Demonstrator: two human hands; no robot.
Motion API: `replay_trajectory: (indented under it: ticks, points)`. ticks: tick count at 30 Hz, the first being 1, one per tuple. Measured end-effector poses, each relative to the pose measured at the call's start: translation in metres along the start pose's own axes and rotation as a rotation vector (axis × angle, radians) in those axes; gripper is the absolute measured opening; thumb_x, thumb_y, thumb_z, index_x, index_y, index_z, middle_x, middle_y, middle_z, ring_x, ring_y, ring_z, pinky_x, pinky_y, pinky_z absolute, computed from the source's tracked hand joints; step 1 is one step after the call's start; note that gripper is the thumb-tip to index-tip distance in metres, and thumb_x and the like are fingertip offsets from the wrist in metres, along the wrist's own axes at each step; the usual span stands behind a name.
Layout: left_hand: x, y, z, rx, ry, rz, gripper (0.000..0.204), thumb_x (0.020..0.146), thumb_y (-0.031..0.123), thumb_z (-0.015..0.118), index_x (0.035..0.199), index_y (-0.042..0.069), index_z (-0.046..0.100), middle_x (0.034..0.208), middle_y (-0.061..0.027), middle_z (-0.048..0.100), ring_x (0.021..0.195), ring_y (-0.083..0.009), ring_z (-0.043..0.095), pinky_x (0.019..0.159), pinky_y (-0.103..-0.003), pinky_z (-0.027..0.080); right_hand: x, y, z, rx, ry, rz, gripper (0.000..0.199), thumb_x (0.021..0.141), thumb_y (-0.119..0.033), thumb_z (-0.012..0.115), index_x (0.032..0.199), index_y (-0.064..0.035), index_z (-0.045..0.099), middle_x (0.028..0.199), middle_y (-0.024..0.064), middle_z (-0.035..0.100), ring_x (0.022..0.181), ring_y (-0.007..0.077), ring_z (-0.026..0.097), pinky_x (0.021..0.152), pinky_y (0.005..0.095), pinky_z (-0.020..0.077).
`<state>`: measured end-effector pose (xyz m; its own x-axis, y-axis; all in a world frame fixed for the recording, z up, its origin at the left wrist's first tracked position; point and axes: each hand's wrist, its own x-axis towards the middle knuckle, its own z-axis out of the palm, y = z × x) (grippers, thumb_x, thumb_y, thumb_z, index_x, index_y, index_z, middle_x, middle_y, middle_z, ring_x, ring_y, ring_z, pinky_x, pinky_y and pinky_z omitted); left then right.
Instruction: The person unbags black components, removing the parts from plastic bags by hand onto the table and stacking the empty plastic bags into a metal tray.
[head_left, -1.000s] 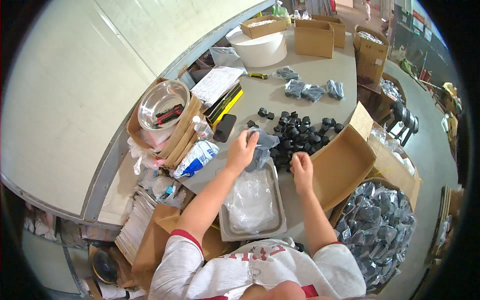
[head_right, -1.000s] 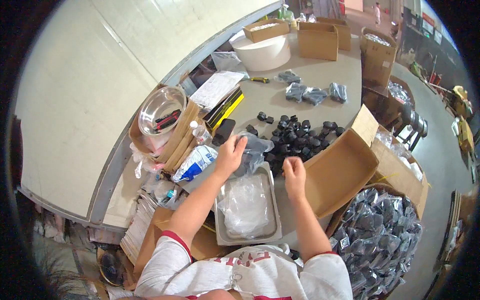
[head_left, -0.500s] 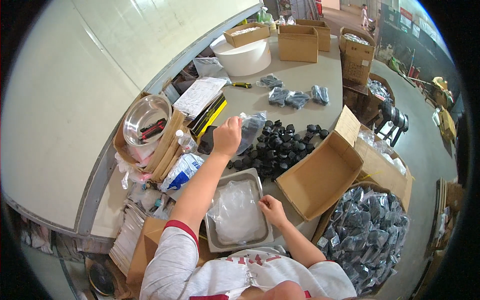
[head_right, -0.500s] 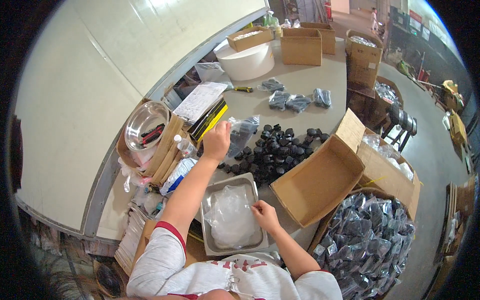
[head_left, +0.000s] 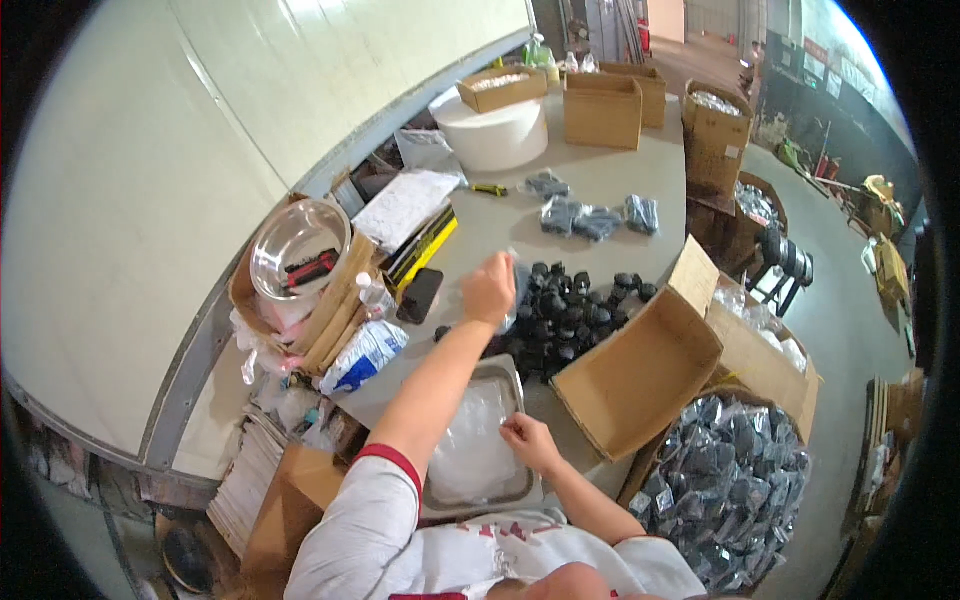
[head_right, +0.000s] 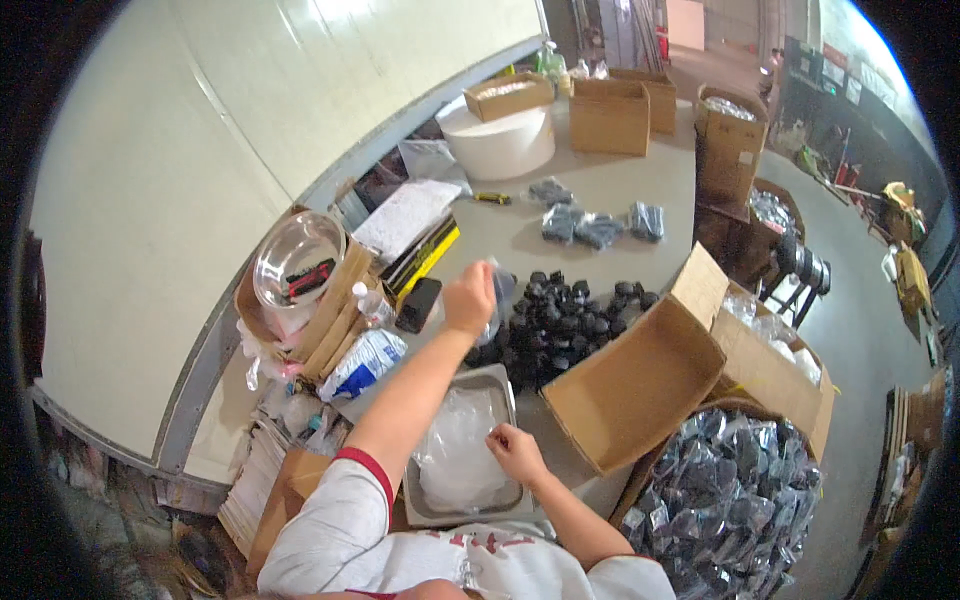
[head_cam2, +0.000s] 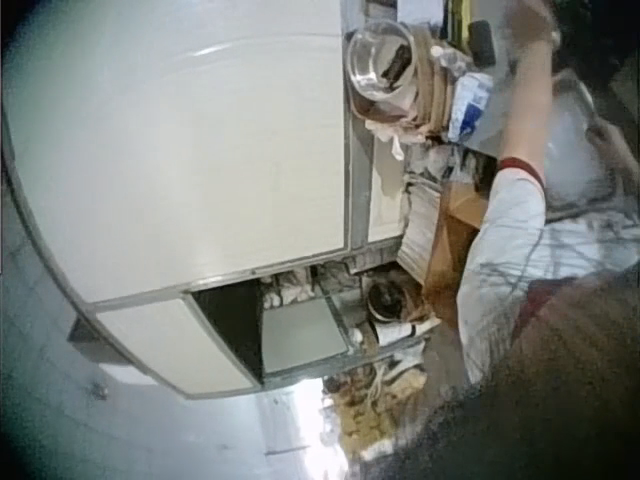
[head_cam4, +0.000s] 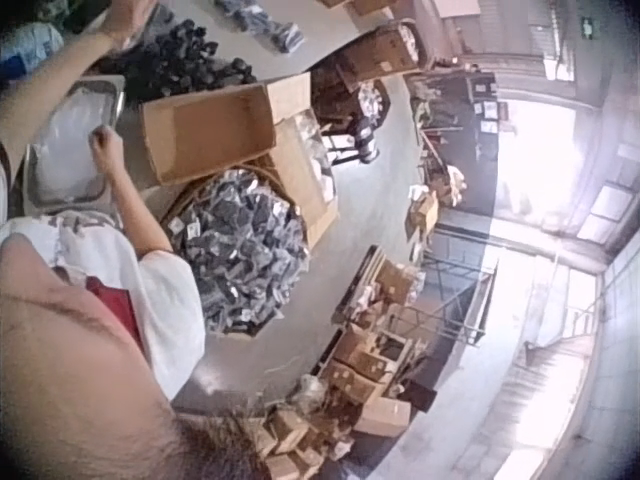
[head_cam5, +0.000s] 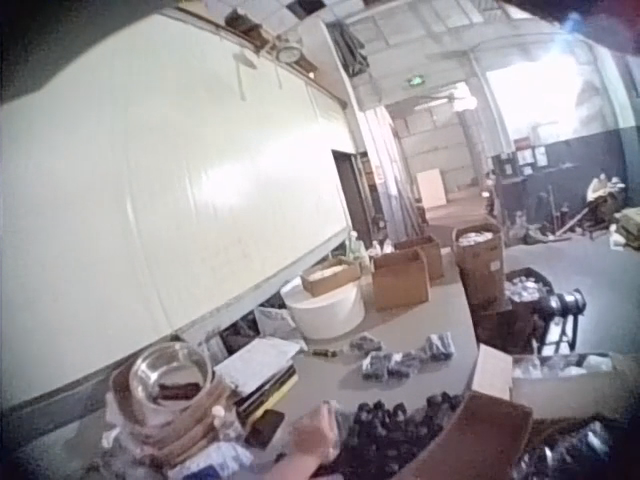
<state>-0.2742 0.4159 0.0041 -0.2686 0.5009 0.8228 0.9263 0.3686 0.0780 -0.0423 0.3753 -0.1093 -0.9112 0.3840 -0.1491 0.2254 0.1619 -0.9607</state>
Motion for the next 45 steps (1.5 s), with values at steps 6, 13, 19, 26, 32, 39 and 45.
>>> replay_trajectory:
  ticks: [6,13,19,26,32,39,45]
  points:
    - [0.017,-0.009,-0.036,-0.224,-0.071,-0.131,0.016,0.090,0.018,0.051,0.083,0.005,0.057,0.071,-0.0142,0.062,0.061,-0.0324,0.060,0.052,-0.040,0.045,0.004,0.007,-0.011,0.246,0.147,0.033,0.018,0.085,-0.018,0.060,0.094,-0.0018,0.060,0.073,0.0050,0.059,0.070,0.0151,0.059,0.066,0.0291,0.0471]
    - [-0.009,-0.001,-0.070,-1.210,-0.116,-0.794,0.032,0.096,0.030,0.046,0.075,0.008,0.053,0.058,0.0053,0.043,0.051,-0.0046,0.037,0.046,-0.022,0.029,0.055,-0.058,-0.039,1.342,0.086,0.067,0.043,0.096,-0.031,0.045,0.133,-0.0103,0.037,0.119,0.0044,0.052,0.097,0.0174,0.054,0.085,0.0350,0.0441]
    - [-0.045,-0.016,-0.072,-1.418,-0.008,-1.014,0.030,0.095,0.036,0.047,0.080,0.011,0.053,0.066,0.0030,0.049,0.058,-0.0060,0.045,0.054,-0.020,0.038,0.086,-0.054,-0.024,1.295,0.126,-0.184,0.027,0.095,-0.019,0.048,0.107,0.0027,0.057,0.097,0.0068,0.064,0.082,0.0144,0.061,0.073,0.0268,0.0495]
    - [-0.096,0.016,-0.063,-0.930,-0.210,-1.198,0.045,0.094,0.039,0.048,0.120,0.002,0.048,0.115,-0.0084,0.055,0.102,-0.0171,0.052,0.092,-0.030,0.039,0.107,-0.068,-0.033,1.079,0.337,-0.188,0.029,0.092,-0.014,0.054,0.113,0.0068,0.056,0.098,0.0071,0.063,0.083,0.0124,0.059,0.075,0.0254,0.0480]
    - [-0.109,0.006,-0.050,-1.190,0.268,-1.502,0.034,0.097,0.031,0.041,0.111,0.001,0.049,0.105,-0.0092,0.057,0.094,-0.0192,0.056,0.084,-0.032,0.045,0.095,-0.063,-0.023,0.895,0.240,-0.134,0.022,0.084,-0.002,0.062,0.104,0.0050,0.062,0.090,0.0051,0.064,0.076,0.0089,0.057,0.071,0.0230,0.0466]
    - [-0.095,0.006,-0.061,-1.031,0.344,-1.439,0.028,0.096,0.035,0.044,0.082,0.011,0.049,0.073,0.0044,0.045,0.066,-0.0074,0.042,0.061,-0.024,0.037,0.111,-0.058,-0.045,0.439,0.472,-0.219,0.012,0.092,-0.012,0.052,0.082,-0.0046,0.053,0.066,-0.0061,0.045,0.059,0.0037,0.039,0.052,0.0199,0.0325]
    - [-0.080,-0.001,-0.070,-1.292,0.300,-1.287,0.030,0.094,0.036,0.049,0.077,0.012,0.055,0.066,0.0063,0.047,0.060,-0.0074,0.046,0.057,-0.023,0.039,0.116,-0.065,-0.053,0.596,0.259,-0.214,0.009,0.094,-0.012,0.049,0.088,-0.0058,0.053,0.073,-0.0065,0.046,0.062,0.0028,0.040,0.055,0.0191,0.0334]
